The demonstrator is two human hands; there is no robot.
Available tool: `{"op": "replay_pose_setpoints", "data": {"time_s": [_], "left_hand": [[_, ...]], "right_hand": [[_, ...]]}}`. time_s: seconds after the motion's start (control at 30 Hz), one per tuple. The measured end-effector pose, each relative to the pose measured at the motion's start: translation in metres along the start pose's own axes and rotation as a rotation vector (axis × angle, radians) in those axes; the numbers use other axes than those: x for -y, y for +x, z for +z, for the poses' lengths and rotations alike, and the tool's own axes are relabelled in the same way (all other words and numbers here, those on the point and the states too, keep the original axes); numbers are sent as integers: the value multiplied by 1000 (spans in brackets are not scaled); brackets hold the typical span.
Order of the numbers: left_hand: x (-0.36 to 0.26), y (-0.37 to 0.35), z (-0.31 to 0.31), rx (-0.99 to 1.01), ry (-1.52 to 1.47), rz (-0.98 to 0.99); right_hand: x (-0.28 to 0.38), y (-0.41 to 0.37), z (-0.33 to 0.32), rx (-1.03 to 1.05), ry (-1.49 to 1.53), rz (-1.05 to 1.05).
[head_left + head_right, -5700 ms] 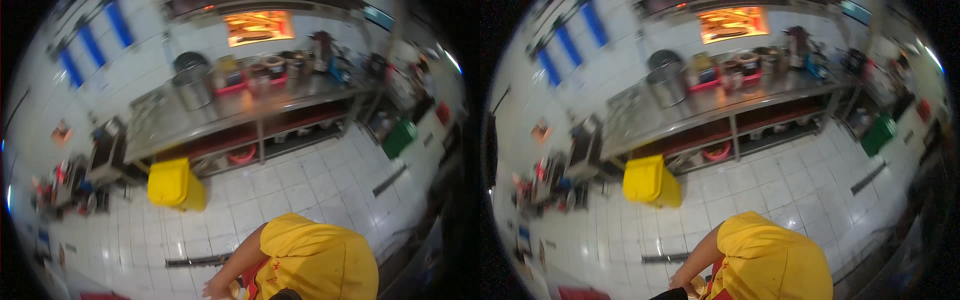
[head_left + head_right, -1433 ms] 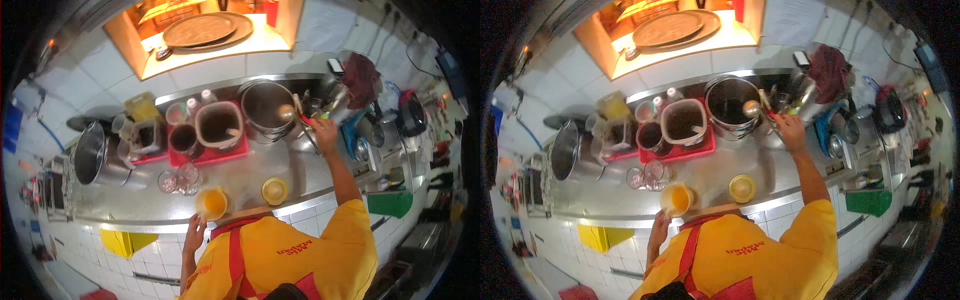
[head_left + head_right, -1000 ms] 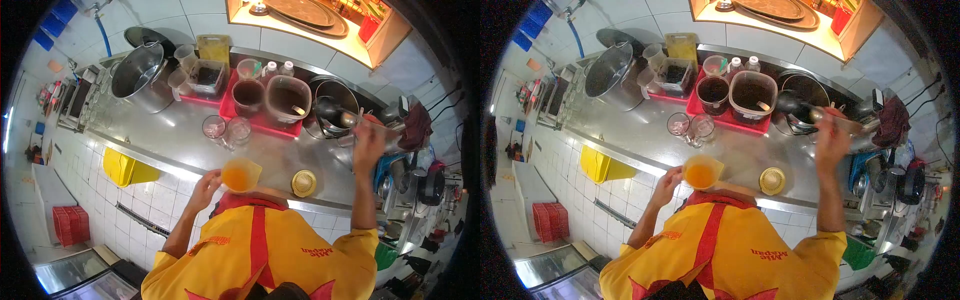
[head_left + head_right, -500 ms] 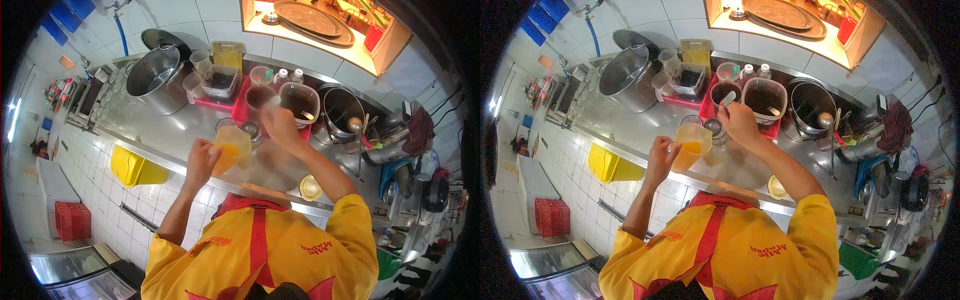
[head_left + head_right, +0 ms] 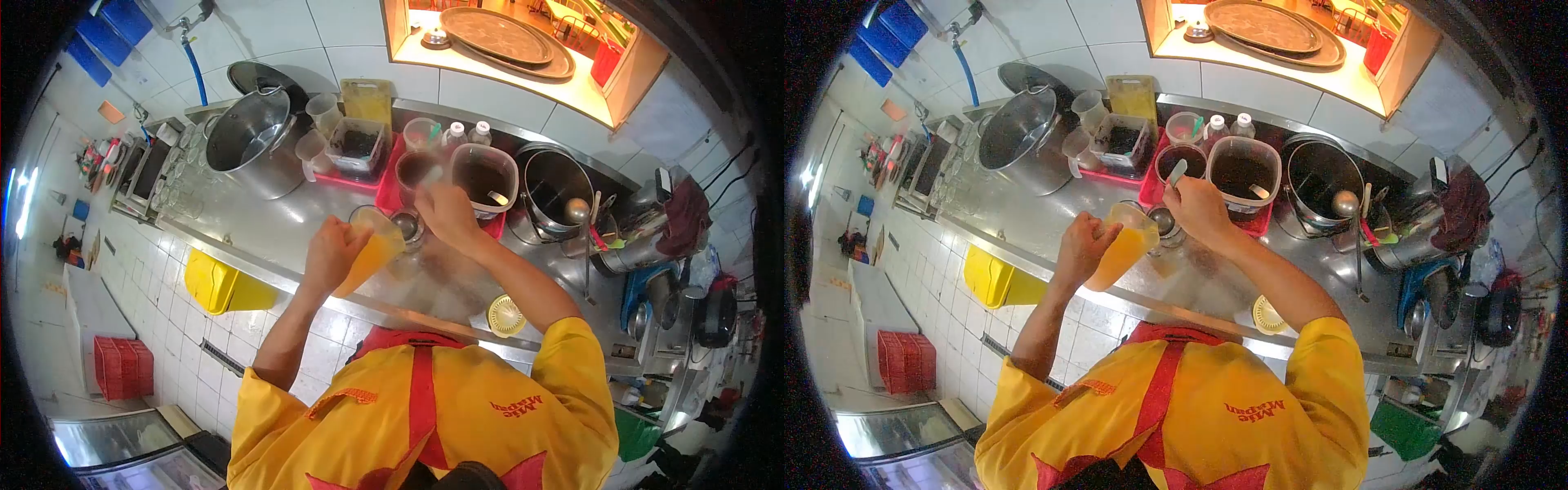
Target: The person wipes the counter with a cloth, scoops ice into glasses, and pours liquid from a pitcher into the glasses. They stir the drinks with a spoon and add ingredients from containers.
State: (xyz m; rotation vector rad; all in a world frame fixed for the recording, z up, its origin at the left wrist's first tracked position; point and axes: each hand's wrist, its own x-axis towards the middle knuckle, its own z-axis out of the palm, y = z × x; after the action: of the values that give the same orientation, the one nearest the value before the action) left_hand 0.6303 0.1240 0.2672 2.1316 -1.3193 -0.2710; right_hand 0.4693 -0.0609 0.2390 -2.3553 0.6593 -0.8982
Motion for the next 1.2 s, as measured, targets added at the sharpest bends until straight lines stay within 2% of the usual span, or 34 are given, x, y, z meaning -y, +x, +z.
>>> {"op": "replay_pose_setpoints", "data": {"time_s": [0.57,0.83,0.93,1.03,1.13,1.2], "left_hand": [[4,13,6,38,126,78],[-4,12,3,15,40,8],[-5,12,3,7,21,-5],[3,10,6,-20,11,22],[4,9,7,-22,28,41],[3,10,6,-19,47,52]], "right_hand": [[-7,1,2,-32,95,76],[-11,0,0,-35,19,23],[0,-5,-10,36,-18,74],[-19,-29,1,42,74,-225],[-34,-45,-4,122,23,-569],[-32,-47,2,6,88,-403]]}}
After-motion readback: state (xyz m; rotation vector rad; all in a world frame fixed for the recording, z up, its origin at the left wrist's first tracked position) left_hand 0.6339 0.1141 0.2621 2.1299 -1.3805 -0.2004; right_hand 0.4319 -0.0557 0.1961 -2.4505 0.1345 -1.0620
